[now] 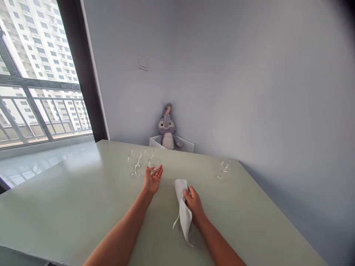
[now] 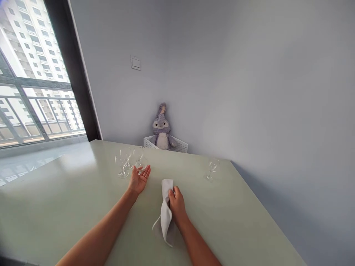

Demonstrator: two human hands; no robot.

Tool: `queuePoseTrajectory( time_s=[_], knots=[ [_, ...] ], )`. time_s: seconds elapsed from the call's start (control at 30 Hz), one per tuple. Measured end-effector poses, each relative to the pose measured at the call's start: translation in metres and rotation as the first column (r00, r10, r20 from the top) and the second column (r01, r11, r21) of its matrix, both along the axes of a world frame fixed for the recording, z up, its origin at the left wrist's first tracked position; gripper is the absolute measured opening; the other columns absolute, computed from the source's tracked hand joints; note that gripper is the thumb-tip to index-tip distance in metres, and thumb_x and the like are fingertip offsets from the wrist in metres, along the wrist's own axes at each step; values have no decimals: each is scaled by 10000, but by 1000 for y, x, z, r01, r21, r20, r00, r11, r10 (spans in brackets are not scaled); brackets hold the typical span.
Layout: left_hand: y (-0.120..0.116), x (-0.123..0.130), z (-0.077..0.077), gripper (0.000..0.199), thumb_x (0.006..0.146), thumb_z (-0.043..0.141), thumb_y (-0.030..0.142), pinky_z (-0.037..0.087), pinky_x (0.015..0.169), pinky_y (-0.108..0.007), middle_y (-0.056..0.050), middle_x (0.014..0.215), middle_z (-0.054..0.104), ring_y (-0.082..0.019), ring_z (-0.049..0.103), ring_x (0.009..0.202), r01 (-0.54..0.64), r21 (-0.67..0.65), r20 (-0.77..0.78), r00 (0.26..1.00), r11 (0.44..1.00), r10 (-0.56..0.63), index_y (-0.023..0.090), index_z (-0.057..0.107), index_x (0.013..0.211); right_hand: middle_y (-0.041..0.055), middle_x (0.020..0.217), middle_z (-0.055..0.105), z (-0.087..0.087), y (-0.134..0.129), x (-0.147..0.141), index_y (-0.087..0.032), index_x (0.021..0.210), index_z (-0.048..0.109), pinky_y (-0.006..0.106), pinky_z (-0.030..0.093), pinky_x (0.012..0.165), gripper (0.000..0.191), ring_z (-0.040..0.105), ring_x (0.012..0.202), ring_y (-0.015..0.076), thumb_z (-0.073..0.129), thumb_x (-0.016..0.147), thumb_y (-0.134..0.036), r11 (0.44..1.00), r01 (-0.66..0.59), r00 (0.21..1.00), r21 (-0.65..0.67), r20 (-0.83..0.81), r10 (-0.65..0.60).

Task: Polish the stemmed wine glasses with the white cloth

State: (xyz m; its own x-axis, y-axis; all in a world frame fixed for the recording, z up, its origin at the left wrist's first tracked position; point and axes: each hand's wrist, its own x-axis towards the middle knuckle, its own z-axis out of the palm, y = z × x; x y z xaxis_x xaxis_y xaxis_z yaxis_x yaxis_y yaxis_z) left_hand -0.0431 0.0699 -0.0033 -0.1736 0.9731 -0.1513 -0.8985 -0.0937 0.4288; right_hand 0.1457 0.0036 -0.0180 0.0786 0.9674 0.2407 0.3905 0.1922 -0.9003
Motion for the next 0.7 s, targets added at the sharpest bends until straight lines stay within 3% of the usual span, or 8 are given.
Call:
queuePoseTrajectory(
  time_s=[0.13,0.27,0.33,0.4,0.47,0.53,0.63,0.7],
  knots=[
    [-11,16,3,213,832,509,345,510,811,-292,-134,950,623,-226,586,1011,144,26,-20,989,989,-144,140,512,773,-40,570,401,15,3,16,-220,658,406,234,368,474,277,393,514,129,453,750,-478,999,8,974,-40,-226,-17],
    [-23,33,4,177,811,547,320,496,832,-313,-92,941,638,-218,601,982,243,60,-116,965,968,-235,150,553,860,-45,550,383,34,-7,22,-214,775,485,228,359,448,290,372,484,124,420,796,-496,969,248,926,4,-294,-236],
    [-28,41,3,166,801,563,310,488,838,-322,-79,924,643,-214,612,954,265,69,-166,954,962,-251,154,558,857,-17,615,479,40,-13,21,-201,890,539,232,395,505,318,434,542,134,436,801,-489,943,323,922,85,-252,-293],
    [-33,49,2,159,791,579,297,483,842,-331,-70,906,644,-208,622,921,291,68,-203,940,954,-273,156,562,863,37,791,585,42,-19,16,-191,1011,562,249,429,589,365,505,651,156,460,804,-473,959,226,962,170,-196,-192],
    [-37,56,1,171,788,584,297,490,819,-326,-60,882,644,-188,634,861,327,70,-234,924,943,-303,157,564,885,69,932,610,43,-23,10,-193,1116,548,262,443,623,405,535,713,167,441,827,-456,981,22,986,194,-165,11],
    [-39,59,1,187,790,579,312,500,779,-304,-46,849,641,-160,635,794,358,72,-245,911,931,-331,161,564,900,71,916,622,42,-25,4,-190,1164,526,264,451,602,416,539,681,158,370,868,-438,980,-99,973,173,-191,132],
    [-41,60,1,185,788,578,330,499,745,-271,-27,804,635,-137,626,754,384,76,-229,905,920,-359,167,562,873,88,994,613,40,-24,-1,-185,1089,569,262,468,583,388,561,700,156,315,894,-405,979,-91,972,181,-200,127],
    [-41,59,2,184,779,587,336,496,735,-265,-26,785,636,-141,625,755,397,57,-227,899,916,-375,164,562,838,94,1132,564,37,-22,0,-197,1041,590,267,486,635,325,580,836,179,375,876,-375,966,-103,988,239,-86,126]
  ],
)
